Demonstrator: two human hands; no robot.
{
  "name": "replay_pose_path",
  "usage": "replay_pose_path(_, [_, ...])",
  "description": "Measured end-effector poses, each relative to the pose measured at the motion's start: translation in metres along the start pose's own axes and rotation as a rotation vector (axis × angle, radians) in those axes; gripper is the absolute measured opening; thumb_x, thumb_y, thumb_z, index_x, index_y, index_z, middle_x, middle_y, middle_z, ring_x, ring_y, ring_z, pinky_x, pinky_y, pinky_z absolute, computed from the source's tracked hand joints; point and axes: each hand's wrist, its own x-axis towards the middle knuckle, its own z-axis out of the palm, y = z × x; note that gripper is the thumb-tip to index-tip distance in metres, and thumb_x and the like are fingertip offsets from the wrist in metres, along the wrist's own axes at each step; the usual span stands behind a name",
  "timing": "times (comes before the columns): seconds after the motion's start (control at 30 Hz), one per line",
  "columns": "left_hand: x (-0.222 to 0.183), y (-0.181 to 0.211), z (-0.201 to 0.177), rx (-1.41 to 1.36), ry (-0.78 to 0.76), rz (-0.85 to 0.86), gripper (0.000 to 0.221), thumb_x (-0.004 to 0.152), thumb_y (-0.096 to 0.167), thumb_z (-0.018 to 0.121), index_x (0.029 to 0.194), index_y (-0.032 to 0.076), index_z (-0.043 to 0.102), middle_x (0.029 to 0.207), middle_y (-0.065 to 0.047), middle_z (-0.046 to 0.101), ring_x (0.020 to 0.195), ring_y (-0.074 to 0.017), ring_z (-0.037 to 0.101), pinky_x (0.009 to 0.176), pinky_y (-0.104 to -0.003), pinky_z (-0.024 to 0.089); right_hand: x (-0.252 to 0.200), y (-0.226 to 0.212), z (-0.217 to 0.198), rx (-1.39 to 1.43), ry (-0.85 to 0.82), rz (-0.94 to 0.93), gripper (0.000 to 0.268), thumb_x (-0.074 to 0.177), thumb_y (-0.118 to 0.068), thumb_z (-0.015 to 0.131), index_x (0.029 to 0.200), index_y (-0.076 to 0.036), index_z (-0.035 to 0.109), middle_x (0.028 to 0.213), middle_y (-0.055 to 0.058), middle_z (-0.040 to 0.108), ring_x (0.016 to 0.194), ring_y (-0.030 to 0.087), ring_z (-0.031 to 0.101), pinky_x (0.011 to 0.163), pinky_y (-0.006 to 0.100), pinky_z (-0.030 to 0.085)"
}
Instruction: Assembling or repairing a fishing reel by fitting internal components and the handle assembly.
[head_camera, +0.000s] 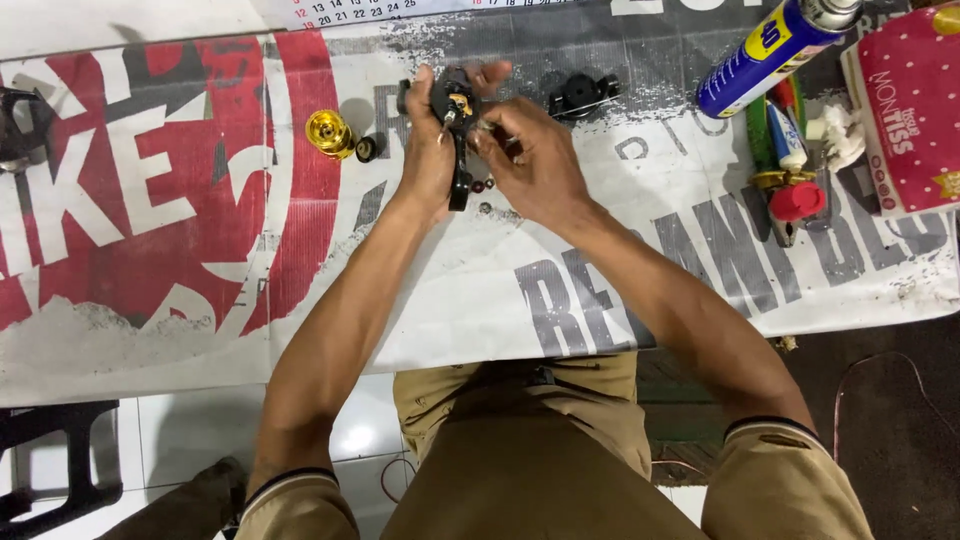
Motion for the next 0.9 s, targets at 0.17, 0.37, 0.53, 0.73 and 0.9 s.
replay_pose_path(0.17, [0.013,0.013,-0.027,-0.2,0.022,0.122,0.066,0.095,0.068,0.02,0.109,0.016,0.058,0.134,-0.017,0.062,0.133,-0.0303,0.054,0.123,-0.054,0.034,-0.031,-0.025,-0.013,-0.347,-0.251,-0.174,0.027,0.098,-0.011,0.077,0.124,-0.016,0.073,0.106,0.005,0.072,0.092,0.02,0.056,0.077,0.034,0.051])
replay_pose_path(0.37, [0.017,0.025,-0.031,-0.414,0.069,0.312,0.054,0.099,0.06,0.039,0.105,0.011,0.059,0.115,-0.015,0.069,0.116,-0.0251,0.063,0.116,-0.04,0.042,-0.045,-0.024,0.008,-0.718,-0.238,-0.606,0.023,0.097,-0.009,0.079,0.119,-0.006,0.074,0.106,0.005,0.066,0.095,0.022,0.052,0.068,0.035,0.05])
replay_pose_path(0.53, [0.023,0.019,-0.039,-0.445,0.007,0.332,0.054,0.1,0.059,0.041,0.109,0.01,0.061,0.116,-0.014,0.069,0.117,-0.0239,0.064,0.114,-0.038,0.045,-0.018,-0.036,0.048,-0.681,-0.358,-0.513,0.021,0.089,-0.004,0.076,0.11,-0.005,0.078,0.119,0.01,0.071,0.114,0.03,0.054,0.081,0.043,0.052])
replay_pose_path(0.73, [0.02,0.03,-0.044,-0.374,-0.025,0.346,0.061,0.095,0.071,0.039,0.113,0.017,0.061,0.121,-0.01,0.067,0.119,-0.0232,0.061,0.111,-0.037,0.04,-0.018,-0.08,0.05,-0.455,-0.352,-0.622,0.01,0.098,-0.007,0.069,0.102,-0.007,0.079,0.111,0.008,0.072,0.108,0.028,0.055,0.076,0.039,0.057])
replay_pose_path(0.9, [0.018,0.018,-0.046,-0.417,-0.161,0.441,0.061,0.108,0.061,0.035,0.136,0.011,0.058,0.135,-0.01,0.061,0.129,-0.0241,0.057,0.121,-0.04,0.041,-0.011,-0.025,0.044,-0.707,-0.256,-0.545,0.013,0.09,-0.002,0.069,0.091,-0.014,0.073,0.1,0.003,0.064,0.095,0.024,0.054,0.064,0.038,0.051])
